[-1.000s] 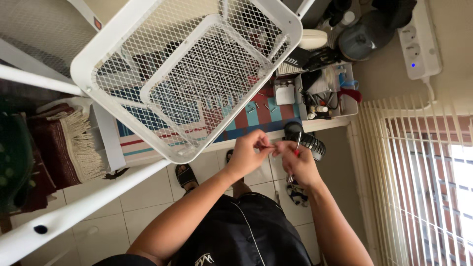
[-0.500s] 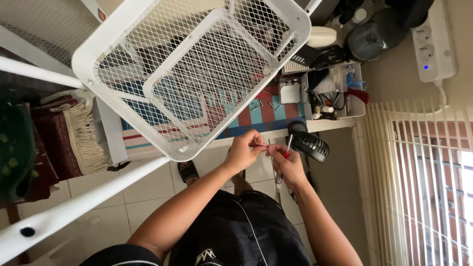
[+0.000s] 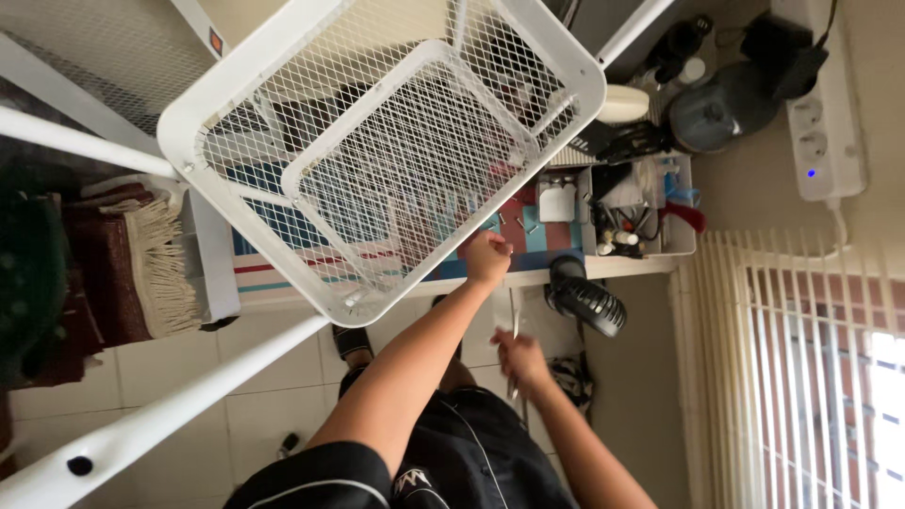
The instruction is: The person assembles a white wire mesh shelving unit using a red-handled screwdriver. They attach vertical poles to the mesh baskets, insert screws, and tighten them at multiple connection points. The person repositions the unit to access different sides and continues securing the frame.
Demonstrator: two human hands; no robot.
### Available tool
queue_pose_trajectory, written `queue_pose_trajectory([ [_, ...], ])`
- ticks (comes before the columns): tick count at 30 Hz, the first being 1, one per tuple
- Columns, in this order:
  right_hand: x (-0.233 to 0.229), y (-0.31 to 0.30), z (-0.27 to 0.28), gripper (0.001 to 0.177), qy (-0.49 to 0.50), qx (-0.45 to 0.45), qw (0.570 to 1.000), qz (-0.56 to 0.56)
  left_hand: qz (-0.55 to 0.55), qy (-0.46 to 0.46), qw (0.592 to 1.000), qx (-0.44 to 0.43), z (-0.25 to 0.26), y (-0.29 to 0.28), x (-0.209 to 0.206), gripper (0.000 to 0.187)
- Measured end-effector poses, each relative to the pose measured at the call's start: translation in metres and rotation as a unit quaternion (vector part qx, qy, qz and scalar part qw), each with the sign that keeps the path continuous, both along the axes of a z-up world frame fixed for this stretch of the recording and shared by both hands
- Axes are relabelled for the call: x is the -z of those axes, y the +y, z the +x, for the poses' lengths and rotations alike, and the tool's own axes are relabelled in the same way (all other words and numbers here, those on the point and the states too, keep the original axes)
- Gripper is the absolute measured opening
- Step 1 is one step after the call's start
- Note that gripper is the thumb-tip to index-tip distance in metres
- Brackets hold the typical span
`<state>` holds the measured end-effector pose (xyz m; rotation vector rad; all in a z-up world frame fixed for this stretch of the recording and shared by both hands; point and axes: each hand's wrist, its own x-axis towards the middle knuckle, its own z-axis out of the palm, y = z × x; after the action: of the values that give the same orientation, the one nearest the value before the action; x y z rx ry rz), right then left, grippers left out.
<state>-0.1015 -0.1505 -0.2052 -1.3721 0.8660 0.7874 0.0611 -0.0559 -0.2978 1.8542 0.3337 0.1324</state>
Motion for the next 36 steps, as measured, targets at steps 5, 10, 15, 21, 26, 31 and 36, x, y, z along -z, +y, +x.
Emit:
queue_pose_trajectory([
  [5, 0.004, 0.004, -0.046, 0.024, 0.014, 0.002, 1.0, 0.004, -0.181, 0.144, 0.973, -0.009, 0.027, -0.014, 0.017, 0.013],
  [10, -0.003, -0.006, -0.063, 0.024, 0.025, 0.014, 1.0, -0.007, -0.318, 0.264, 0.91, -0.024, 0.026, -0.013, 0.015, 0.025],
  [15, -0.006, -0.015, -0.054, 0.02, 0.03, 0.038, 0.999, -0.016, -0.319, 0.154, 0.934, 0.045, 0.005, 0.008, 0.002, 0.033],
  [21, 0.001, -0.013, -0.031, 0.017, -0.006, 0.055, 0.998, -0.003, -0.135, 0.122, 0.952, 0.244, -0.087, 0.078, -0.057, 0.034],
  [26, -0.013, 0.013, -0.004, 0.021, -0.054, -0.001, 0.999, -0.008, -0.023, 0.16, 0.951, 0.265, -0.167, 0.158, -0.118, 0.017],
  [31, -0.028, 0.04, 0.021, 0.029, -0.118, -0.053, 0.992, -0.008, 0.043, 0.044, 0.973, 0.221, -0.193, 0.238, -0.164, 0.012],
  [36, -0.067, 0.075, 0.044, 0.018, -0.368, -0.029, 0.929, -0.016, 0.136, 0.009, 0.991, 0.014, -0.13, 0.325, -0.233, 0.02],
])
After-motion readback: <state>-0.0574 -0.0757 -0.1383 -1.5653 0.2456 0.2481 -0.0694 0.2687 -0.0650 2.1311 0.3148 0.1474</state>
